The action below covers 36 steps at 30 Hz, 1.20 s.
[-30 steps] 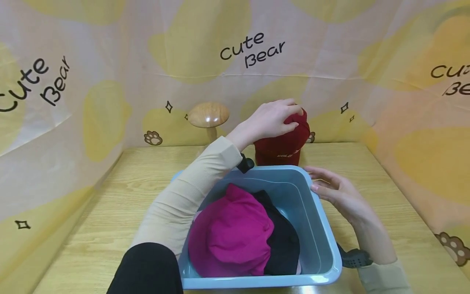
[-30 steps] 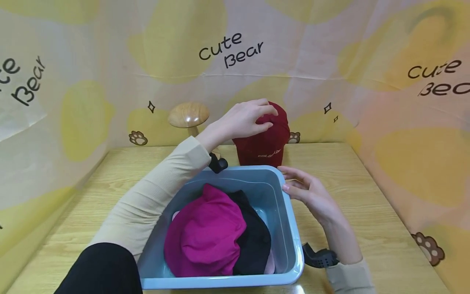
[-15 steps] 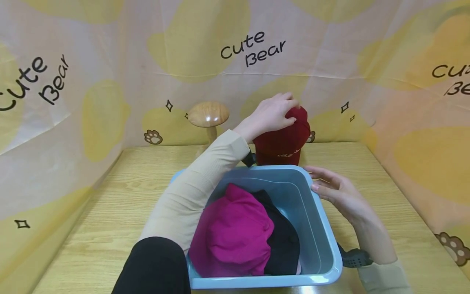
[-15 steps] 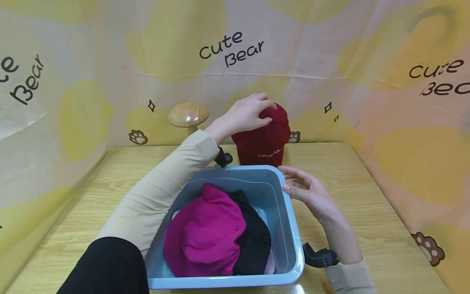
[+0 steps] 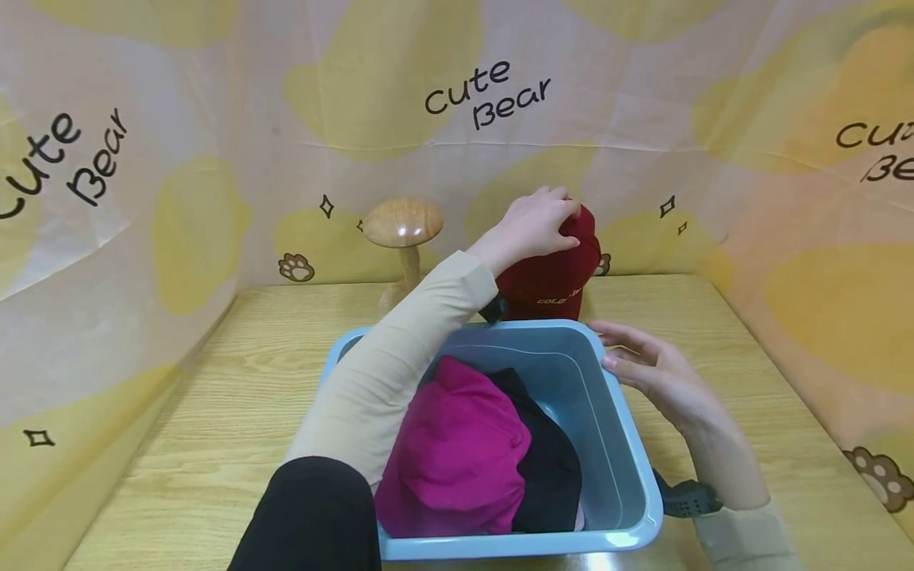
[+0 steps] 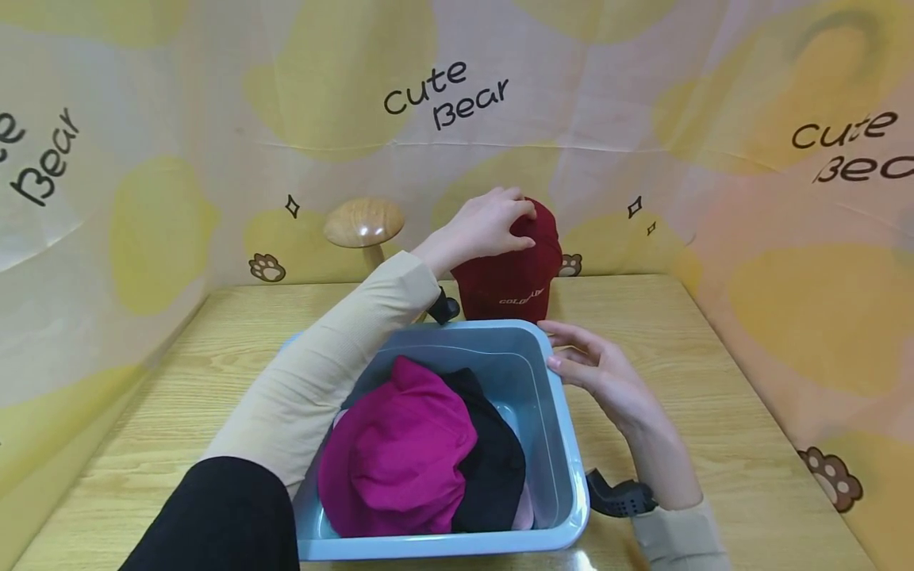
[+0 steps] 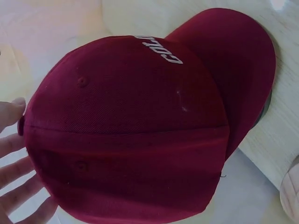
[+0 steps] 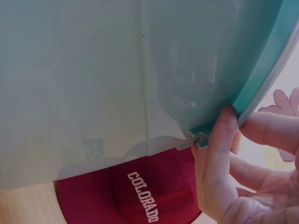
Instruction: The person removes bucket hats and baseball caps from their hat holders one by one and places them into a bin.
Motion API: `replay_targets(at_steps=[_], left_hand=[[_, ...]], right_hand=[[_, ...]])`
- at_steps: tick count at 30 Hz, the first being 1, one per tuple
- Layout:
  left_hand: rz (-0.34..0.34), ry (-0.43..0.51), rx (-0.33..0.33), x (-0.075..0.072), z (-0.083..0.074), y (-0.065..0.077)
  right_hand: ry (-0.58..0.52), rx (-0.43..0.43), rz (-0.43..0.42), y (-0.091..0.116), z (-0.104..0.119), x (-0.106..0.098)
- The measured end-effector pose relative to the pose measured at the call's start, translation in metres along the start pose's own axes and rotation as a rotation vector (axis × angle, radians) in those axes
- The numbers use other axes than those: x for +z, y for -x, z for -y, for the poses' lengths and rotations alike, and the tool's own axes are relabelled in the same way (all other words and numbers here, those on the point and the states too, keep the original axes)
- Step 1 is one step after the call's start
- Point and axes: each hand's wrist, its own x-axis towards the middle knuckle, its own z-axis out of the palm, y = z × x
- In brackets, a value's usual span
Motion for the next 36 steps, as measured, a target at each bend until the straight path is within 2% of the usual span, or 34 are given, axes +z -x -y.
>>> replay_targets(at_steps=[4,13,28,36], left_hand=[[0.007,-0.060,0.000,0.001,-0.003,0.001],[-0.005,-0.102,0.015,0.001,-0.007,-0.001],[-0.026,-0.081,0.029,0.001,-0.010,0.002],[-0.045,-0.035,-0.004,0.001,-0.010,0.004]], right_hand=[[-0.004,-0.001,0.005,-0.001,0.001,0.000],[-0.011,-0.013,0.003,0.000,0.001,0.000],[-0.054,-0.029,0.027,-0.001,-0.002,0.000],[-0.043,-0.021,0.028,0.000,-0.002,-0.003]])
